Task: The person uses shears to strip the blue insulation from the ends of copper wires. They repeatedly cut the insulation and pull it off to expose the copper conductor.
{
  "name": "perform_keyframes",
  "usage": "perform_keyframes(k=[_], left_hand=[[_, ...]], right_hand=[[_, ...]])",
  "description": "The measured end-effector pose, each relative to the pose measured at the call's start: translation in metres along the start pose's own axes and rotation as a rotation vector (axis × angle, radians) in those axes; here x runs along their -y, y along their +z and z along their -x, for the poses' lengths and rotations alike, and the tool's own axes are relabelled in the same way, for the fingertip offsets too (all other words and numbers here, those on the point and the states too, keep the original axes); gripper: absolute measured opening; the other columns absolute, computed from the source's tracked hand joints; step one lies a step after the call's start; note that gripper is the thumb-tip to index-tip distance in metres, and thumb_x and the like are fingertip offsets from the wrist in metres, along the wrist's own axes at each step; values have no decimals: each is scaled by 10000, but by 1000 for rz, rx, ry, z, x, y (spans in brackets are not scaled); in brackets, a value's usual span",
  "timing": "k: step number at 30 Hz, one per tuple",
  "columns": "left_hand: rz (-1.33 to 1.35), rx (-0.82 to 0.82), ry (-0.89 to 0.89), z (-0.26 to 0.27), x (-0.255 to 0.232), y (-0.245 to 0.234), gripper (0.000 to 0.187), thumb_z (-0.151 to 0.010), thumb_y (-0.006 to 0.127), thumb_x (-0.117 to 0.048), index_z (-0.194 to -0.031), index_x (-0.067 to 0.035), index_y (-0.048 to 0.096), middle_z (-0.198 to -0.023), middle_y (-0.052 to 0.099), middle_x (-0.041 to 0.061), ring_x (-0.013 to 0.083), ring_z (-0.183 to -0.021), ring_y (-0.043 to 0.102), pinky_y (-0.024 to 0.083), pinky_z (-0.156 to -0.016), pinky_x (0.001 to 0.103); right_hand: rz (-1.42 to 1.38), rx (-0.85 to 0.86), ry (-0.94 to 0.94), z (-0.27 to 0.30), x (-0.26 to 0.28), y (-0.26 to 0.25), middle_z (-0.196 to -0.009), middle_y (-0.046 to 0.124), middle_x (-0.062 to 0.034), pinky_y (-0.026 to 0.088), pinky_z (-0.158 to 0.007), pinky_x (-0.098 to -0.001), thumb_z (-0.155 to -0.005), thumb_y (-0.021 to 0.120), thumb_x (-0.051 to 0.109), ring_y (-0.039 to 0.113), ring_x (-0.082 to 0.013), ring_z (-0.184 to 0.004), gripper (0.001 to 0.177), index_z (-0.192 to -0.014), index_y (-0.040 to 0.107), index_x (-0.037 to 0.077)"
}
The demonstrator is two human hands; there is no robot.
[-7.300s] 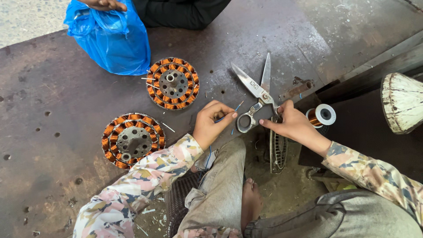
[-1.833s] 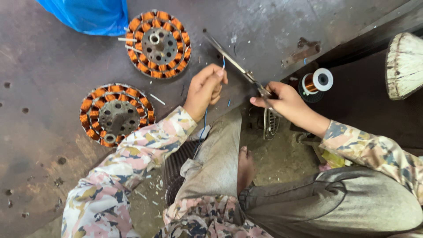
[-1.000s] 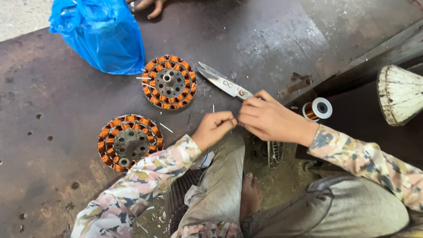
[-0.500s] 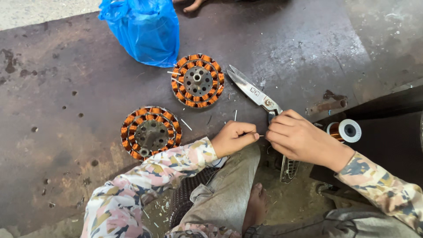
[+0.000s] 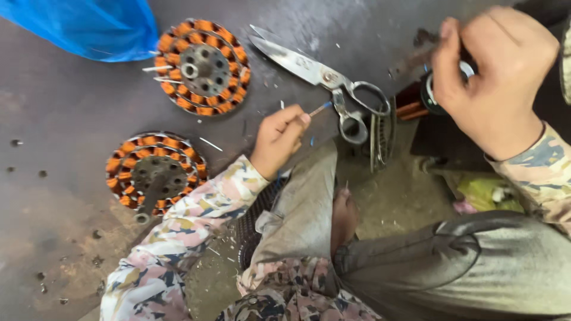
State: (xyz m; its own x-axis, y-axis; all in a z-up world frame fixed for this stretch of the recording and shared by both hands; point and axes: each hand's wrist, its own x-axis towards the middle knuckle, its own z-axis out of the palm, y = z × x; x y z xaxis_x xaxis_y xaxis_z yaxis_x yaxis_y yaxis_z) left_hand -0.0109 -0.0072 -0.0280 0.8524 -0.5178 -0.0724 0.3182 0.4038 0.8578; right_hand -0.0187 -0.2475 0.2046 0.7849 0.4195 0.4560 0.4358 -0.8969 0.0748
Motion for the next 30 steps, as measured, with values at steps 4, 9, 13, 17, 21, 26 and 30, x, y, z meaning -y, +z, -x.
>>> perform_keyframes(k=[4,9,13,17,21,26,30], left_hand=[[120,26,-61,4,-14,3,232,-1071,540,-133,-850,-63,523,-685,412,-69,10,-519,315,227,-453,221],[69,57,-35,4,-21,8,220,-1064,531,-134,-858,-57,529,-684,421,-60,13,-513,318,232,-450,224],[40,67,-25,3,-17,5,249,-1078,532,-140,-845,-52,524,-664,409,-60,14,-508,320,233,-448,224],[50,76,-39,2,-11,2,225,-1065,530,-144,-859,-53,534,-673,424,-63,13,-507,324,233,-445,224],[60,77,-49,0,-8,1,241,-1065,536,-153,-844,-59,531,-643,402,-67,18,-486,318,233,-432,226],[50,68,-59,-2,-11,2,235,-1049,533,-163,-835,-67,536,-627,397,-67,20,-476,308,230,-425,226],[60,90,-54,-3,-11,1,273,-1064,525,-176,-810,-76,505,-626,371,-72,23,-478,297,232,-426,228]], right_hand=[[-842,89,270,0,19,-2,-1139,674,-141,559,-914,-292,-1084,491,-77,717,-229,-1074,282,-1361,545,-68],[-1246,238,361,-6,23,-7,-1199,695,-173,574,-1067,-353,-1108,525,-48,707,-263,-1179,256,-1361,565,-70],[-1388,230,336,-5,23,-14,-1215,699,-186,561,-1080,-395,-1138,540,-28,711,-276,-1199,197,-1321,589,-79],[-1304,214,332,-5,27,-23,-1190,709,-185,593,-1030,-416,-1107,542,-3,735,-276,-1145,204,-1289,598,-78],[-1098,214,438,-9,39,-45,-954,757,-171,602,-732,-373,-1047,546,28,770,-224,-788,144,-1099,628,-79],[-900,-20,113,-8,62,-86,-624,593,-58,596,-705,-396,-982,563,-18,649,-129,-588,230,-755,529,3],[-920,-83,9,-1,73,-107,-550,472,2,581,-698,-423,-921,580,-26,490,-80,-509,302,-662,453,63]])
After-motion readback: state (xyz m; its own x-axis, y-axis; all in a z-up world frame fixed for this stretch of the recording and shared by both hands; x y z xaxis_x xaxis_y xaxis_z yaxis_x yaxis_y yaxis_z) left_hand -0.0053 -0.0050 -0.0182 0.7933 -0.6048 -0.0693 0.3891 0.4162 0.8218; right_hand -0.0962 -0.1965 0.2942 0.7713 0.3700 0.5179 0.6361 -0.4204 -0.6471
